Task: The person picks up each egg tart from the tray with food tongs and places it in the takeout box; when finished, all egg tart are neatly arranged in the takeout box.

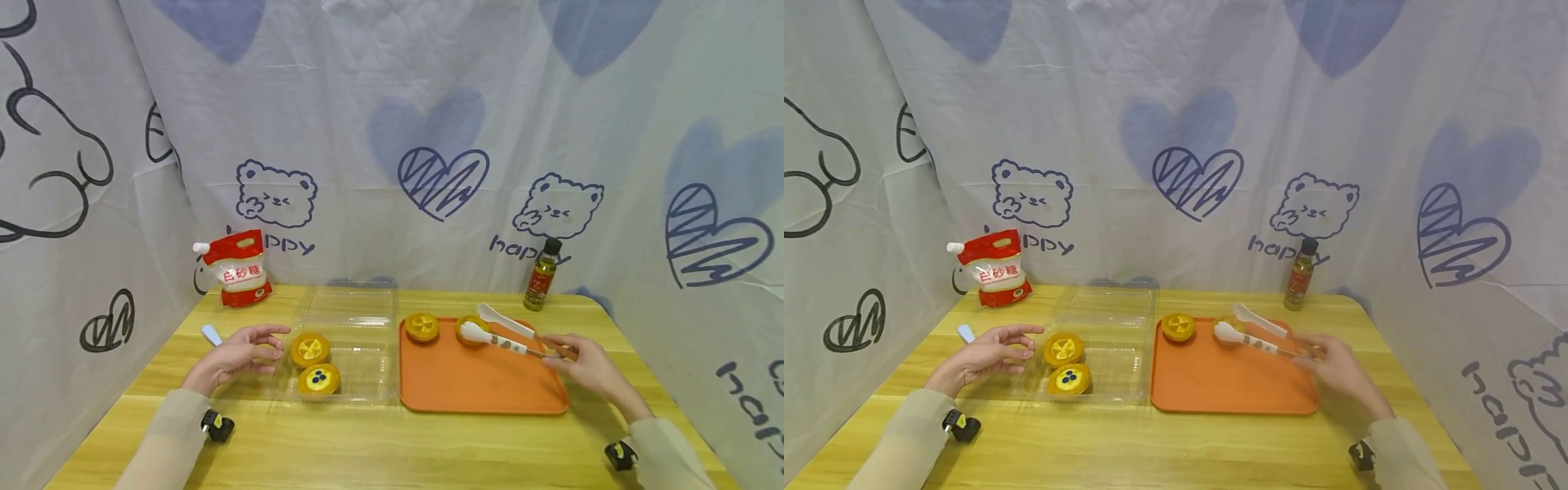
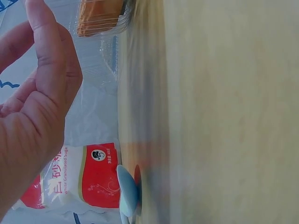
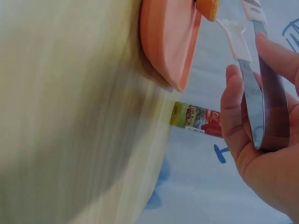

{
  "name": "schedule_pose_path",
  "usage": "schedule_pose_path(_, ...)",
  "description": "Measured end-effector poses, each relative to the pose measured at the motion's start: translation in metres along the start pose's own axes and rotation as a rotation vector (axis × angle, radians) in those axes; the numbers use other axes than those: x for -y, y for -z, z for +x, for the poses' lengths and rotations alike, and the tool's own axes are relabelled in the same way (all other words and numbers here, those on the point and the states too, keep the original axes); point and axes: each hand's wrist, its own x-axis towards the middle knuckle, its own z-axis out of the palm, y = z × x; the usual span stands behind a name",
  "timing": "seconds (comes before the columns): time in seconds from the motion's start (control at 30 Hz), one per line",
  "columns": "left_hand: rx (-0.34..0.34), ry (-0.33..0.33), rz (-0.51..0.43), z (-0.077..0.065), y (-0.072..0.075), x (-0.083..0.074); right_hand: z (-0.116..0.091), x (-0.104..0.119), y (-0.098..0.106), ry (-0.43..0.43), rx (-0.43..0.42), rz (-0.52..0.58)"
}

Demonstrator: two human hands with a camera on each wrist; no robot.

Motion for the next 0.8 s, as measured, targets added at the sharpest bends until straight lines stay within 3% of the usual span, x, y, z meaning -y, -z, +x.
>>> schedule_pose_path(0.2, 0.003, -0.003, -0.003, 0.000, 0.000, 0.000, 0.002, -0.004, 0.005, 0.013, -0.007, -0.024)
schedule_pose_path(0.47, -0.001, 0.002, 0.007, -0.001, 0.001, 0.001, 0.009, -0.014, 0.000, 0.025, 0.049, -0.020)
schedule_pose_path(0.8, -0.012, 0.018, 0.001, 0.001, 0.000, 0.000, 0.014, -0.015, -0.008, 0.060, 0.025, -0.024)
